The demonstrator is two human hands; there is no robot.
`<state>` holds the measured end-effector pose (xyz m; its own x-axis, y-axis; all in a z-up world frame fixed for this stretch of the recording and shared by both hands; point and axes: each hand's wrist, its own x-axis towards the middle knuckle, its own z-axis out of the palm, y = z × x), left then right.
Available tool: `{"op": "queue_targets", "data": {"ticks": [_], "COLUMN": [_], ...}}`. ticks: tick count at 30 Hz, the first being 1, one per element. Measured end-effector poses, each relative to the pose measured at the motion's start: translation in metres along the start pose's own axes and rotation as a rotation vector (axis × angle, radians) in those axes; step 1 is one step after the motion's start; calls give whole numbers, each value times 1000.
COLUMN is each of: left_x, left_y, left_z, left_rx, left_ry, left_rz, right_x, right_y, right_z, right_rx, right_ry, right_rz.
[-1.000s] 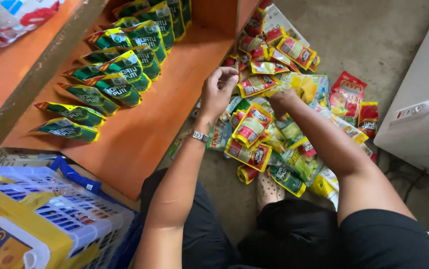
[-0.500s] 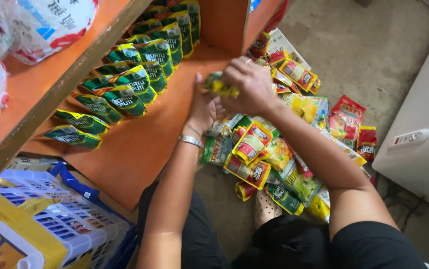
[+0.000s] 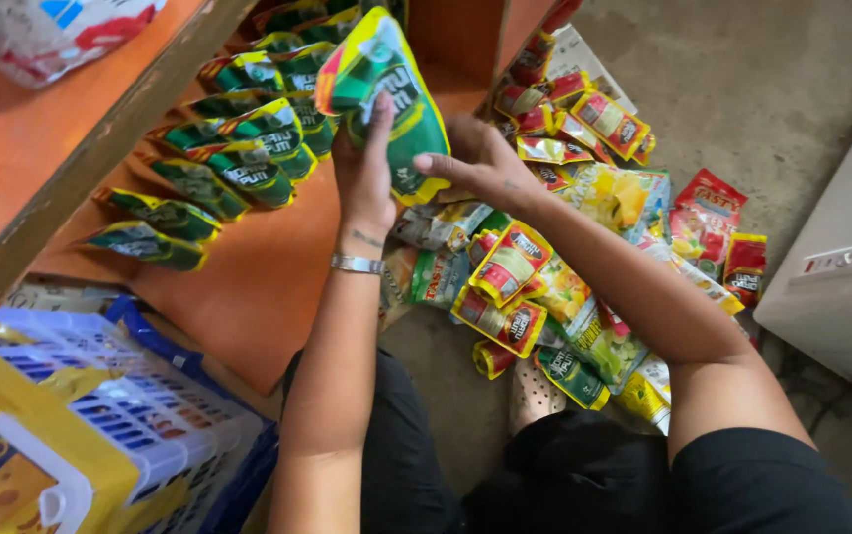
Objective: Organizing and stocking small condiment packets onto a grocery shelf from a pile on the floor.
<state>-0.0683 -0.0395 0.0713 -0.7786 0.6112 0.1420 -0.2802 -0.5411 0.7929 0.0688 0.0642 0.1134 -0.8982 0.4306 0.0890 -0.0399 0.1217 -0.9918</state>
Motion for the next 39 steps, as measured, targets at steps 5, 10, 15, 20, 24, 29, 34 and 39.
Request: {"op": "queue_targets", "data": {"ticks": [5,10,15,20,24,29,34,39], "left_x": [-7,-12,-15,-23,-29,-31,-25,-15], "left_y": [14,27,28,44,53,57,56,57], "left_z": [4,3,1,13,18,15,1,-8], "left_rx": [198,229,370,488,564,556,523,389], "left_ry": [-32,-55,-48,-96,-127,-141,-61,116], "left_rz": [166,145,280,456,475,491,524,484], "right_x": [3,7,0,5,9,10,5,8], "right_y": [23,40,20,42,66,75,31,41], "right_z": [6,14,25,26,25,26,45,48], "right_rx": [-17,57,152,388,463,314,322,462], "right_ry": [-179,-228,-269,-306,-307,-337,-354,-279], "right_rz": [150,-53,230,275,216,154,134,224]}}
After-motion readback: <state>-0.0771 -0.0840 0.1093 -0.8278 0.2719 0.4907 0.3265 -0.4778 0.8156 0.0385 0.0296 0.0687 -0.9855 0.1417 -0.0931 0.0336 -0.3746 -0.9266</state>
